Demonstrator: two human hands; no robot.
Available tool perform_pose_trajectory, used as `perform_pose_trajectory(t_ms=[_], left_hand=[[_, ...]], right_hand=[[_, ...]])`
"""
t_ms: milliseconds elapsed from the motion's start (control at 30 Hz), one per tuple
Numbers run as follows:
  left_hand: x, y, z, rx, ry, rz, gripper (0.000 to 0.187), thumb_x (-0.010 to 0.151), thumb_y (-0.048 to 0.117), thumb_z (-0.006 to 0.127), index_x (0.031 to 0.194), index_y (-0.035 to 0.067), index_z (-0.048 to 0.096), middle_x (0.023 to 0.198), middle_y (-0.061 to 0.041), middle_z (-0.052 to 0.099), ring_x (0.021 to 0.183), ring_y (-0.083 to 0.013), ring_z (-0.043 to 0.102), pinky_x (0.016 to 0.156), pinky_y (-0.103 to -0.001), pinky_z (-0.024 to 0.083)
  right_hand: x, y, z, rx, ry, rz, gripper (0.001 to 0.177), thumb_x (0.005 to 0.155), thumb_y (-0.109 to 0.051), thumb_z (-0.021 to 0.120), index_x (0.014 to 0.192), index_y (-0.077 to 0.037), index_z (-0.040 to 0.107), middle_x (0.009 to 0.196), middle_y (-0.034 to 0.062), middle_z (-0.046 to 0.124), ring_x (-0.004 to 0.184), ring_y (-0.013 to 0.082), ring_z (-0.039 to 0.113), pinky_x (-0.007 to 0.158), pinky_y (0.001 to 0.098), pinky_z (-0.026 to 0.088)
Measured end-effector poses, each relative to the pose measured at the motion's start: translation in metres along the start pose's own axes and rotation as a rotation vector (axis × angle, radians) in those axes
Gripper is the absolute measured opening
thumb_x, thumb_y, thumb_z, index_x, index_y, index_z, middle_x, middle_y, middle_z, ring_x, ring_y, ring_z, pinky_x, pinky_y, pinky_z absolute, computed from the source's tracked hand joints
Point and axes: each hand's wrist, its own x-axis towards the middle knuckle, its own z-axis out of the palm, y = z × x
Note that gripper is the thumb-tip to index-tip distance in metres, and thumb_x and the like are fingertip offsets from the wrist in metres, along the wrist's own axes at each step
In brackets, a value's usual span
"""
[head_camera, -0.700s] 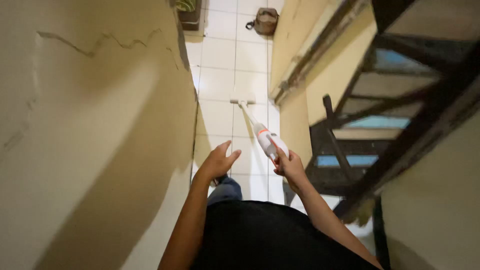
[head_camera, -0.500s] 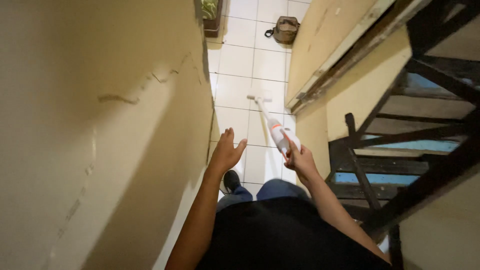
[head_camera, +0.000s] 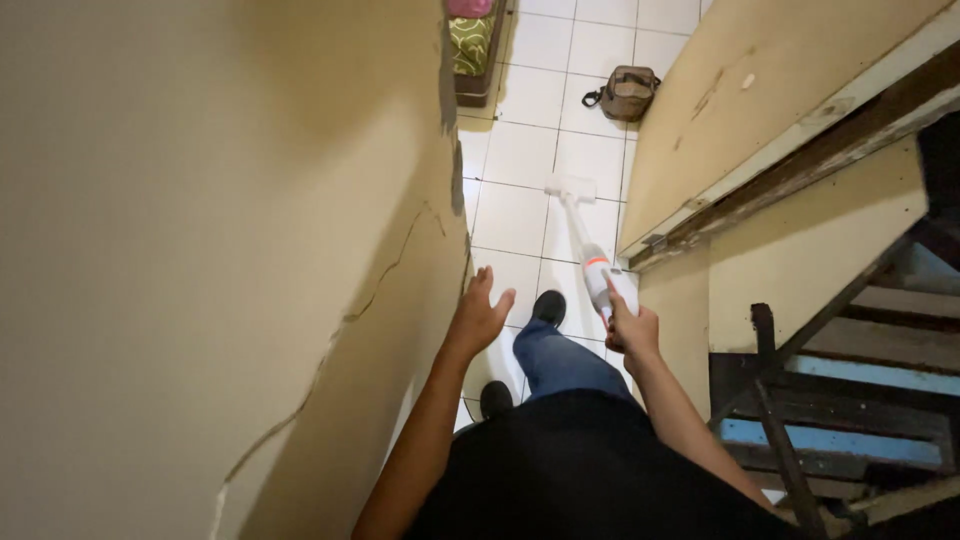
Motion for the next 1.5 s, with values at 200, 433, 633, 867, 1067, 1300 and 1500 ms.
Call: perform_pose_trajectory(t_ms=[200, 433, 633, 867, 1067, 1300, 1500], left_hand=[[0.104, -0.020, 0.036, 0.056, -0.069, 0.009, 0.082, 0.096, 0.046, 0.060, 0.153, -0.008, 0.033, 0.159, -0.031, 0.032, 0.151, -0.0413, 0.029, 0.122, -0.043, 0.024], [0.219, 0.041, 0.054, -0.055, -0.133, 0.011, 0.080, 0.097, 0.047, 0.059, 0.152, -0.008, 0.037, 0.160, -0.030, 0.035, 0.154, -0.0378, 0.030, 0.125, -0.040, 0.025], [0.292, 0.094, 0.076, -0.059, -0.205, 0.086, 0.082, 0.096, 0.046, 0.058, 0.152, -0.008, 0.035, 0.161, -0.030, 0.034, 0.154, -0.0379, 0.026, 0.125, -0.042, 0.022], [0.402, 0.089, 0.088, 0.108, -0.281, 0.081, 0.086, 0.094, 0.044, 0.061, 0.153, -0.010, 0.031, 0.161, -0.035, 0.027, 0.153, -0.0464, 0.023, 0.125, -0.046, 0.022], [0.534, 0.117, 0.073, 0.148, -0.287, 0.078, 0.084, 0.093, 0.042, 0.063, 0.152, -0.009, 0.032, 0.162, -0.031, 0.026, 0.151, -0.0477, 0.024, 0.122, -0.049, 0.024], [0.670, 0.161, 0.011, 0.395, -0.244, 0.155, 0.081, 0.093, 0.045, 0.063, 0.151, -0.005, 0.036, 0.160, -0.032, 0.027, 0.147, -0.0483, 0.027, 0.116, -0.054, 0.025], [0.750, 0.135, -0.045, 0.194, 0.167, 0.140, 0.072, 0.101, 0.039, 0.059, 0.151, -0.010, 0.039, 0.160, -0.031, 0.036, 0.151, -0.0449, 0.032, 0.124, -0.047, 0.025]], right_hand=[[0.085, -0.026, 0.002, -0.109, 0.015, 0.017, 0.030, 0.086, -0.030, 0.075, 0.084, -0.003, 0.063, 0.061, 0.0048, 0.053, 0.042, 0.0132, 0.046, 0.037, 0.0315, 0.036], [0.142, -0.083, 0.004, -0.252, 0.015, 0.039, 0.034, 0.082, -0.032, 0.079, 0.081, -0.001, 0.065, 0.062, 0.0025, 0.057, 0.045, 0.0116, 0.050, 0.040, 0.0301, 0.043], [0.215, -0.119, 0.025, -0.297, 0.042, 0.038, 0.035, 0.083, -0.031, 0.077, 0.078, 0.003, 0.069, 0.060, 0.0056, 0.059, 0.047, 0.0150, 0.055, 0.042, 0.0334, 0.045], [0.290, -0.188, 0.083, -0.174, 0.077, 0.030, 0.028, 0.084, -0.027, 0.075, 0.076, -0.002, 0.066, 0.061, 0.0027, 0.056, 0.046, 0.0128, 0.050, 0.041, 0.0326, 0.042], [0.374, -0.261, 0.133, -0.121, 0.160, 0.033, 0.027, 0.082, -0.025, 0.076, 0.076, -0.002, 0.063, 0.062, 0.0029, 0.054, 0.045, 0.0140, 0.049, 0.038, 0.0330, 0.040], [0.489, -0.348, 0.201, -0.118, 0.170, -0.049, 0.029, 0.085, -0.027, 0.072, 0.078, -0.001, 0.063, 0.060, 0.0045, 0.057, 0.041, 0.0159, 0.052, 0.036, 0.0337, 0.041], [0.554, -0.400, 0.225, 0.011, 0.096, -0.010, 0.026, 0.084, -0.023, 0.072, 0.081, -0.001, 0.060, 0.061, 0.0059, 0.055, 0.041, 0.0166, 0.048, 0.037, 0.0332, 0.040]])
